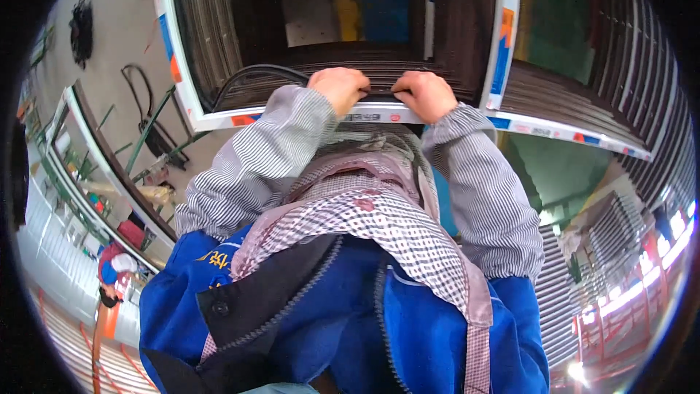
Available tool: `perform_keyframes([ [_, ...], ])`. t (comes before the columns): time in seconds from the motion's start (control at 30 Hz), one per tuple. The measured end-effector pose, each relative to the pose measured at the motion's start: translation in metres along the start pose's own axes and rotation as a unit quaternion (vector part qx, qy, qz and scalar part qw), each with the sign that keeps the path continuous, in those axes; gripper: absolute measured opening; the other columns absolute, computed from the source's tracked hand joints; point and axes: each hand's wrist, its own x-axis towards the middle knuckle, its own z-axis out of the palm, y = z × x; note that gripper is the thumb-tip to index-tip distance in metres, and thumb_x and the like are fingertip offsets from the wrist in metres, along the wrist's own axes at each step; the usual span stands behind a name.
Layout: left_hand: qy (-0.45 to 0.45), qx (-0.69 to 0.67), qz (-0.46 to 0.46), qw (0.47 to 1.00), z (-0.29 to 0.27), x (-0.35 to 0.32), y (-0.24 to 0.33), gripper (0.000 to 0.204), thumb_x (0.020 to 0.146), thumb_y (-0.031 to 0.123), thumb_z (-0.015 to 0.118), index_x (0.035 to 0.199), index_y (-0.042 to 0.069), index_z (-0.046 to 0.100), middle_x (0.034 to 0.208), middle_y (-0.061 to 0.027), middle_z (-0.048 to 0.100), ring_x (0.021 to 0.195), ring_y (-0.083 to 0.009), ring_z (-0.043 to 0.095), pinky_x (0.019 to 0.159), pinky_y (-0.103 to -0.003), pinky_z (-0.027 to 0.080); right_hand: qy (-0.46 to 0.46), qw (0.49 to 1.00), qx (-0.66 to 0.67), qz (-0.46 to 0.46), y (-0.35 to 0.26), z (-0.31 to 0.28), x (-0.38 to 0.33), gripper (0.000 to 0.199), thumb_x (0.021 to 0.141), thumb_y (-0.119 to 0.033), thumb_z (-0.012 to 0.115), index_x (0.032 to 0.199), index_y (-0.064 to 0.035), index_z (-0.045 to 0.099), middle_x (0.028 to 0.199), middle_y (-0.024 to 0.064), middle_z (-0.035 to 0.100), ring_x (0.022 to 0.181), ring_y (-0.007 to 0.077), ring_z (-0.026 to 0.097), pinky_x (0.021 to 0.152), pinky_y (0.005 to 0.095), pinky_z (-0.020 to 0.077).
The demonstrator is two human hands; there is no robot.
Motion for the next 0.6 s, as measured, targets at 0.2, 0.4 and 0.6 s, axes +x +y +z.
perform_keyframes([
  [0.2,-0.040,0.016,0.005,0.999,-0.013,0.001,0.005,0.021,0.091,0.021,0.058,0.105,0.012,0.070,0.109,-0.0053,0.068,0.106,-0.0223,0.063,0.093,-0.037,0.049,0.001,0.999,-0.021,0.039,-0.007,-0.001,0.003,0.015,0.083,-0.012,0.065,0.094,-0.0038,0.071,0.092,0.0097,0.068,0.087,0.0270,0.067,0.079,0.0382,0.0531],
  [0.4,0.006,-0.022,0.000,1.000,-0.006,-0.002,0.003,0.020,0.087,0.019,0.060,0.102,0.009,0.070,0.104,-0.0065,0.068,0.102,-0.0250,0.063,0.090,-0.037,0.050,0.022,0.994,-0.017,0.103,-0.016,0.006,-0.004,0.019,0.083,-0.020,0.063,0.095,-0.0089,0.073,0.096,0.0095,0.069,0.093,0.0288,0.066,0.086,0.0399,0.0511],
  [0.6,0.069,-0.065,-0.005,0.995,0.005,-0.007,0.001,0.017,0.085,0.016,0.061,0.098,0.011,0.071,0.100,-0.0052,0.068,0.101,-0.0256,0.063,0.089,-0.037,0.050,0.126,0.984,-0.125,-0.030,-0.047,0.037,-0.013,0.024,0.077,-0.021,0.063,0.094,-0.0038,0.064,0.095,0.0095,0.059,0.096,0.0274,0.058,0.084,0.0371,0.0461],
])
